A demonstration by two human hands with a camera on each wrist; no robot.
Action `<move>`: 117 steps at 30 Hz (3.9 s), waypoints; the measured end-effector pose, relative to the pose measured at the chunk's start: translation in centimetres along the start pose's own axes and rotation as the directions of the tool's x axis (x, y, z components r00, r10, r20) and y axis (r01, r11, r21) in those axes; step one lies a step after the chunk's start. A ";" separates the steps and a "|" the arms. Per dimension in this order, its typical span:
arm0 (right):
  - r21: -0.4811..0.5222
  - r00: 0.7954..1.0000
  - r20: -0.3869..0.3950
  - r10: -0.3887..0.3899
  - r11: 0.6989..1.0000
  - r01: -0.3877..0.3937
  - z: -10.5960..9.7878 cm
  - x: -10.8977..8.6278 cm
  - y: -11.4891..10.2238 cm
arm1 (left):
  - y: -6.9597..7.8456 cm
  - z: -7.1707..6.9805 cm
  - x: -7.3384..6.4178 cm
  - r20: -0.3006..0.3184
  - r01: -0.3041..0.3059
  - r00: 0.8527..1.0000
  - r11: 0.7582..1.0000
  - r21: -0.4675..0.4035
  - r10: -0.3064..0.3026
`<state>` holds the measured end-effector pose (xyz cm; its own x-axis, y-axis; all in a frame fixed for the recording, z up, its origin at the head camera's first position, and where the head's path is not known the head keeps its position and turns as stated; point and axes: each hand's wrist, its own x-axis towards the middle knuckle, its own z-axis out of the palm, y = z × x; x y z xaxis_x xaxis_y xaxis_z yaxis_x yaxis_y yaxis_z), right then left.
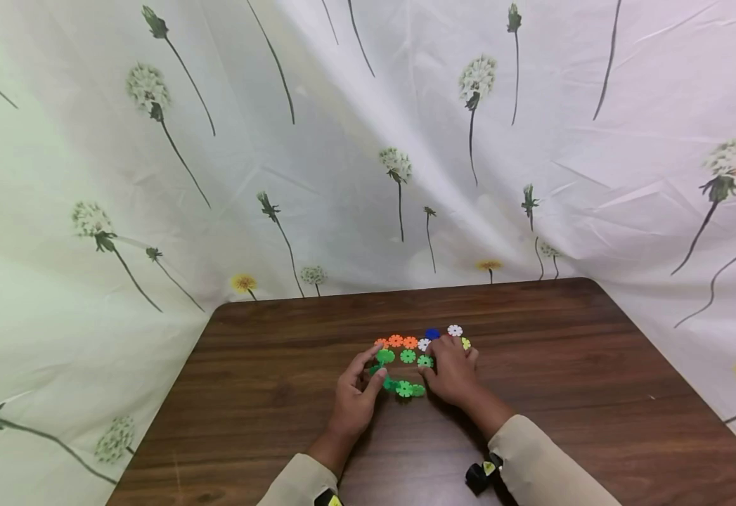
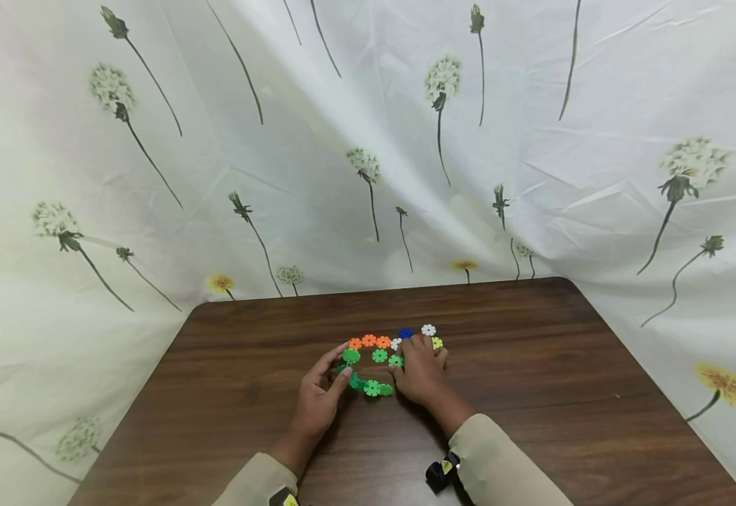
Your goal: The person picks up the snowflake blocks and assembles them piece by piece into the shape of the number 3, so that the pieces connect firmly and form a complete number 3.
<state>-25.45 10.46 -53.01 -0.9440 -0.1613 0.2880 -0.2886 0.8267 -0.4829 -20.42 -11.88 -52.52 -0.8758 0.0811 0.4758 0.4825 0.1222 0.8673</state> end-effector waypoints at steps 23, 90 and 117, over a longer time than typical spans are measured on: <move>0.297 0.988 -0.147 -0.055 0.950 0.098 -0.6 0.0 -0.9 | -0.2 0.0 0.1 0.011 -0.002 1.000 1.000 -0.021 0.003; 0.609 0.951 -0.165 -0.261 0.731 0.306 -2.8 -1.5 -4.8 | -0.7 0.3 0.4 0.005 -0.192 0.981 0.970 -0.149 0.195; 0.658 0.980 -0.076 -0.183 0.729 0.188 -2.8 -1.9 -5.4 | -0.2 0.4 0.0 0.028 -0.102 0.994 0.988 -0.112 0.105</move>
<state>-21.68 7.86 -48.63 -0.8600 -0.2685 0.4340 -0.4931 0.2178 -0.8423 -20.50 -11.53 -52.74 -0.8194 0.1207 0.5603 0.5646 0.0017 0.8254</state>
